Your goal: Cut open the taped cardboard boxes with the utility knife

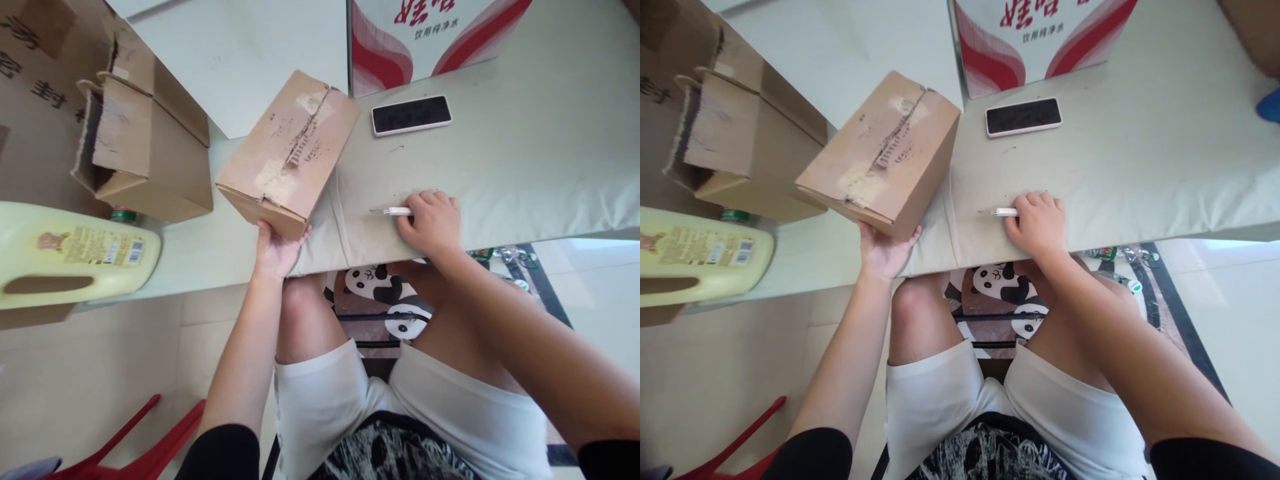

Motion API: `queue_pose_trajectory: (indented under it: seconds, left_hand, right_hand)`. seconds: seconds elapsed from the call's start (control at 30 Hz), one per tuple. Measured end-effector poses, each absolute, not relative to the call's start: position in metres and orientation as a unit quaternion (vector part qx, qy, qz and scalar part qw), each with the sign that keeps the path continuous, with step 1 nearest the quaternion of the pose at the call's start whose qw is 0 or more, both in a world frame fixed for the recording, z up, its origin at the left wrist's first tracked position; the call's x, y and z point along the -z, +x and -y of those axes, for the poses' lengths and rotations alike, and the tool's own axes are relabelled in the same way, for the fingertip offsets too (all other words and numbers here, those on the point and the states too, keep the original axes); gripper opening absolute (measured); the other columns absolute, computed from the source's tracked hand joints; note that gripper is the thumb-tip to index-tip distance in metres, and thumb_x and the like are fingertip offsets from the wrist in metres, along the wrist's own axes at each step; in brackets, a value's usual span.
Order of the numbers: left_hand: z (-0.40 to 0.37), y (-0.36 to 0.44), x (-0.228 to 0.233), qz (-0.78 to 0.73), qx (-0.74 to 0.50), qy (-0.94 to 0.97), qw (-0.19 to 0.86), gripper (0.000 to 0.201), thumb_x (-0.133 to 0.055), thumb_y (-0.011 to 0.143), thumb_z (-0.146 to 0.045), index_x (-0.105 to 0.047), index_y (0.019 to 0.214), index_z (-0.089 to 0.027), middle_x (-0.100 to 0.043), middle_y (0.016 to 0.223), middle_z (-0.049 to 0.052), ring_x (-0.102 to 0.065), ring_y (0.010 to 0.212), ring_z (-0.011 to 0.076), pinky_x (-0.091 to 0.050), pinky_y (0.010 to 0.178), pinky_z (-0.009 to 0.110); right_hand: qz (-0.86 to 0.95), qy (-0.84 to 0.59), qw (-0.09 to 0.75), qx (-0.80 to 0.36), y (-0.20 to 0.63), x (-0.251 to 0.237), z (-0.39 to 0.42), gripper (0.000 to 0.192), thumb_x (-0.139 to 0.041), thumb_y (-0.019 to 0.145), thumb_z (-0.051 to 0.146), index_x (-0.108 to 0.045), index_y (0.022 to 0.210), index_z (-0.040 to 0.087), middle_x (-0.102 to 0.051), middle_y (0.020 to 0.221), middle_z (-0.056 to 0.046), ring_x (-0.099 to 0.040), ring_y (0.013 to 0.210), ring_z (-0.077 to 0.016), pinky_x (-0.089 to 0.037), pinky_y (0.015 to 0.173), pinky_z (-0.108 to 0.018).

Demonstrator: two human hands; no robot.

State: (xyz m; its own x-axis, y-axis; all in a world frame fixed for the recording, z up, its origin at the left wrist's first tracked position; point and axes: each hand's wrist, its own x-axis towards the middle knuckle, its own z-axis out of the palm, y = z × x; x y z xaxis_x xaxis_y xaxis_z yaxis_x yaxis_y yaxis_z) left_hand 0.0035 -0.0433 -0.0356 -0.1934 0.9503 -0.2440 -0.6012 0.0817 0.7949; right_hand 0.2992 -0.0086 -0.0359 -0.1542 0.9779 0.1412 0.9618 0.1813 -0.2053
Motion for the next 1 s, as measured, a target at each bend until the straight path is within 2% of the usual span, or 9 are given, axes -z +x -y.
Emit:
queue_pose_trajectory:
  seconds: [0.2,0.4,0.67,0.9,1.0]
  left_hand:
    - [0.0408,0.0033,0.0343,-0.426,-0.648,0.208,0.596,0.057,-0.078,0.068,-0.071,-0.071,0.106,-0.029,-0.075,0.119,0.005,-0.064,0.127,0.0311,-0.062,0.092,0.042]
    - [0.0374,0.0044,0.0344,-0.434,-0.644,0.217,0.592,0.067,-0.086,0.057,-0.069,-0.071,0.108,-0.028,-0.074,0.124,0.006,-0.061,0.130,0.0345,-0.063,0.091,0.043]
    - [0.0407,0.0064,0.0381,-0.438,-0.649,0.197,0.590,0.066,-0.083,0.062,-0.070,-0.070,0.110,-0.026,-0.074,0.123,0.007,-0.055,0.139,0.0327,-0.057,0.105,0.043]
    - [0.0400,0.0045,0.0386,-0.425,-0.645,0.210,0.599,0.073,-0.089,0.052,-0.068,-0.071,0.109,-0.027,-0.072,0.129,0.008,-0.056,0.137,0.0348,-0.058,0.101,0.043]
    - [0.0395,0.0046,0.0393,-0.429,-0.648,0.203,0.596,0.067,-0.085,0.058,-0.069,-0.070,0.108,-0.026,-0.073,0.126,0.008,-0.057,0.137,0.0337,-0.058,0.102,0.044]
  right_hand:
    - [0.760,-0.642,0.099,-0.033,0.2973,0.0332,0.0059,0.025,-0.044,0.089,0.032,-0.064,0.093,0.019,-0.066,0.095,-0.015,-0.054,0.096,-0.0331,-0.030,0.081,-0.043]
    - [0.766,-0.634,0.097,-0.038,0.2947,0.0312,-0.0003,0.025,-0.044,0.090,0.034,-0.064,0.091,0.019,-0.067,0.093,-0.014,-0.054,0.095,-0.0328,-0.030,0.080,-0.043]
    - [0.769,-0.628,0.122,-0.017,0.2966,0.0351,0.0038,0.021,-0.047,0.087,0.033,-0.064,0.086,0.020,-0.067,0.088,-0.012,-0.054,0.091,-0.0310,-0.028,0.077,-0.041]
    - [0.768,-0.630,0.117,-0.019,0.2964,0.0358,0.0025,0.022,-0.047,0.087,0.033,-0.065,0.087,0.020,-0.069,0.088,-0.012,-0.055,0.091,-0.0307,-0.029,0.077,-0.040]
    - [0.771,-0.626,0.121,-0.016,0.2966,0.0361,0.0021,0.022,-0.047,0.087,0.033,-0.065,0.087,0.020,-0.069,0.088,-0.012,-0.055,0.091,-0.0303,-0.028,0.078,-0.040]
